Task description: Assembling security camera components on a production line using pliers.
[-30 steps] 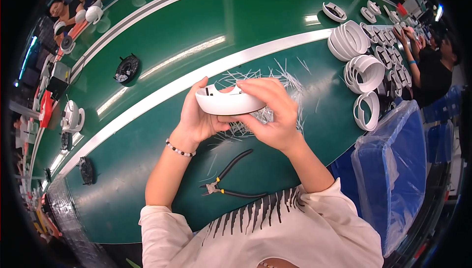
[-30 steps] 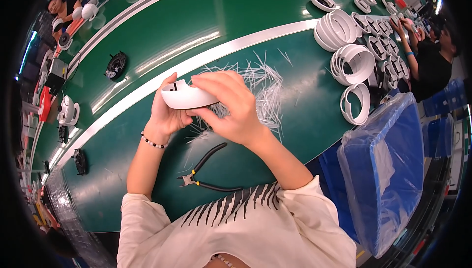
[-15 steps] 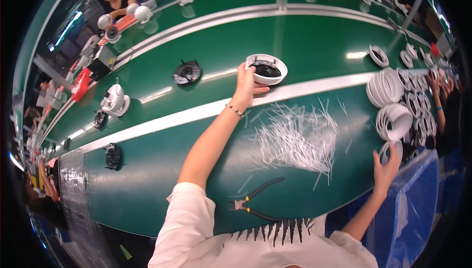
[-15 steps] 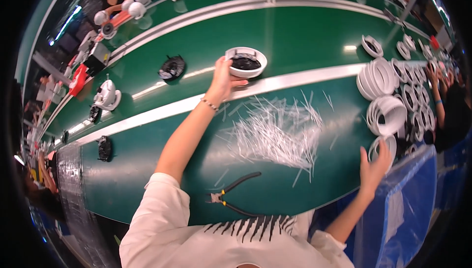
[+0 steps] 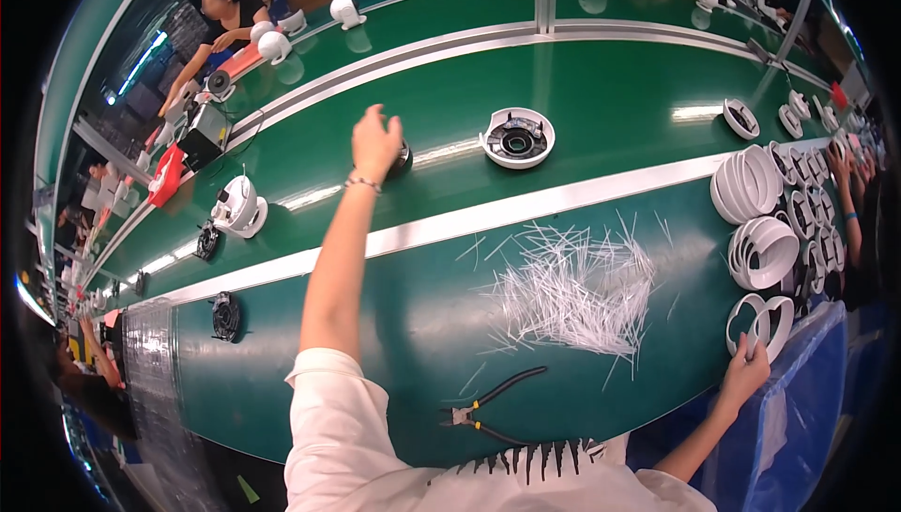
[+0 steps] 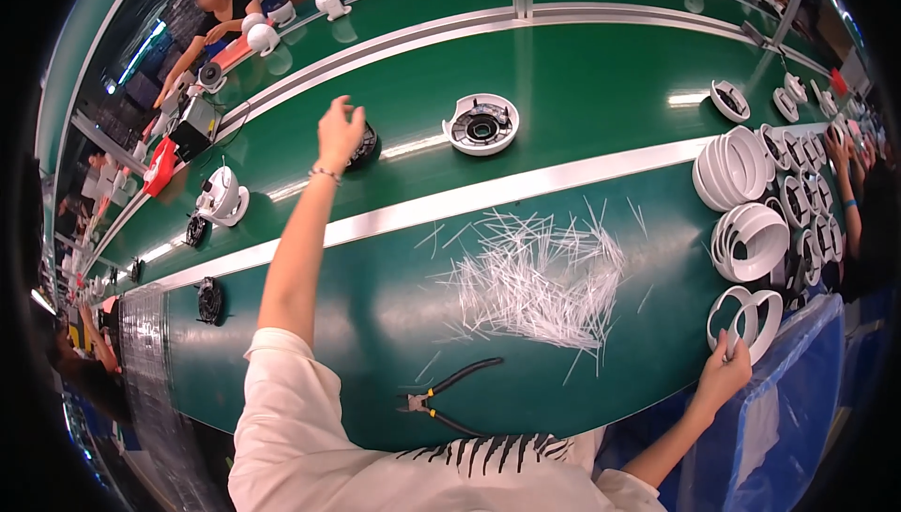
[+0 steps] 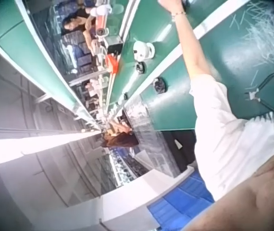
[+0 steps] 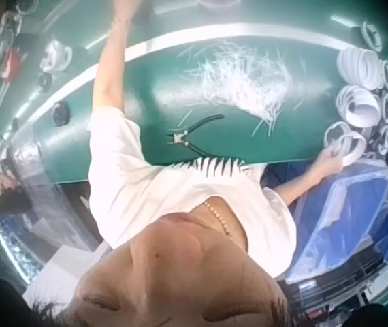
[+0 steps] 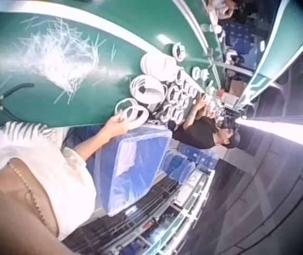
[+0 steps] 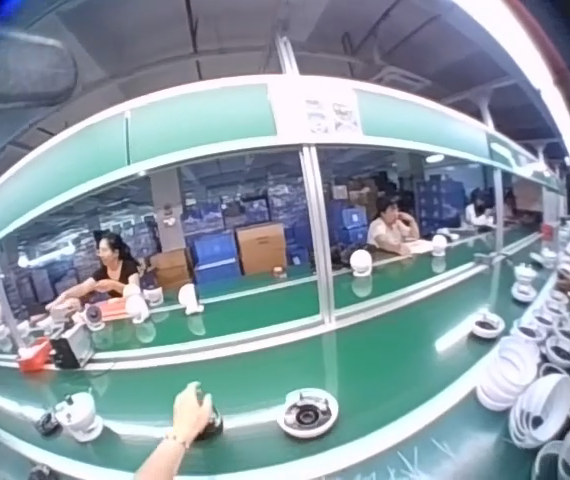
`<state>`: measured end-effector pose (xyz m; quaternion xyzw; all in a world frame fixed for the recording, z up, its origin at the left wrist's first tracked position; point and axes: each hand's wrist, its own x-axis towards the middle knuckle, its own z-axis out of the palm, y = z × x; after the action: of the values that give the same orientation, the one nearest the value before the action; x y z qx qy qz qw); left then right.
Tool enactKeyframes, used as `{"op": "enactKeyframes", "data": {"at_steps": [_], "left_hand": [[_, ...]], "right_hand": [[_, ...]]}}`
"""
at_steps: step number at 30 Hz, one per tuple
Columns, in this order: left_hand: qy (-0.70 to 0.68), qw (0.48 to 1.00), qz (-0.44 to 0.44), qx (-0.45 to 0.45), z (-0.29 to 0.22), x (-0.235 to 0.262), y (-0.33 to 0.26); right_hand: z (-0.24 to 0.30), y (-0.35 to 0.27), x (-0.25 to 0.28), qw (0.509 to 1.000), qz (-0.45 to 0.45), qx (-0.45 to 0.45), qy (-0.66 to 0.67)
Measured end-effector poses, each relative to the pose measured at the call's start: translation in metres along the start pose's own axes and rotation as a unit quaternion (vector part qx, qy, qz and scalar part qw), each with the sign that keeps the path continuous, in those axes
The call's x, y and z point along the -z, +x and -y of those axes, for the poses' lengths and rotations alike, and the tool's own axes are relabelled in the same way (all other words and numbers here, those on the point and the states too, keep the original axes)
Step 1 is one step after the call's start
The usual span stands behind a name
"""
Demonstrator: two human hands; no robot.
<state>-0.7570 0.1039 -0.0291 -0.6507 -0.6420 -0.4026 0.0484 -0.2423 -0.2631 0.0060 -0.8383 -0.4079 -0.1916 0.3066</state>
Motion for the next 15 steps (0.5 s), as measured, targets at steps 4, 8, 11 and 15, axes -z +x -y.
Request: {"op": "enactKeyframes", "data": {"at_steps": [4,8,11,15], "left_hand": [[0.142,0.954,0.203,0.167,0.024,-0.002,0.008],[0.116,0.973,0.165,0.109,0.023,-0.018,-0.005],[-0.017,0.982,0.134,0.133,0.032,0.002,-0.019],[-0.273,0.948,0.12,0.111,0.019,-0.002,-0.059]], "right_hand": [[0.04,-0.009,0.025,0.997,-0.053,0.027,0.055],[0.108,-0.038,0.052,0.961,0.079,0.1,0.246],[0.17,-0.061,0.057,0.854,0.258,0.241,0.381],[0.208,-0.111,0.043,0.747,0.441,0.357,0.346]]}}
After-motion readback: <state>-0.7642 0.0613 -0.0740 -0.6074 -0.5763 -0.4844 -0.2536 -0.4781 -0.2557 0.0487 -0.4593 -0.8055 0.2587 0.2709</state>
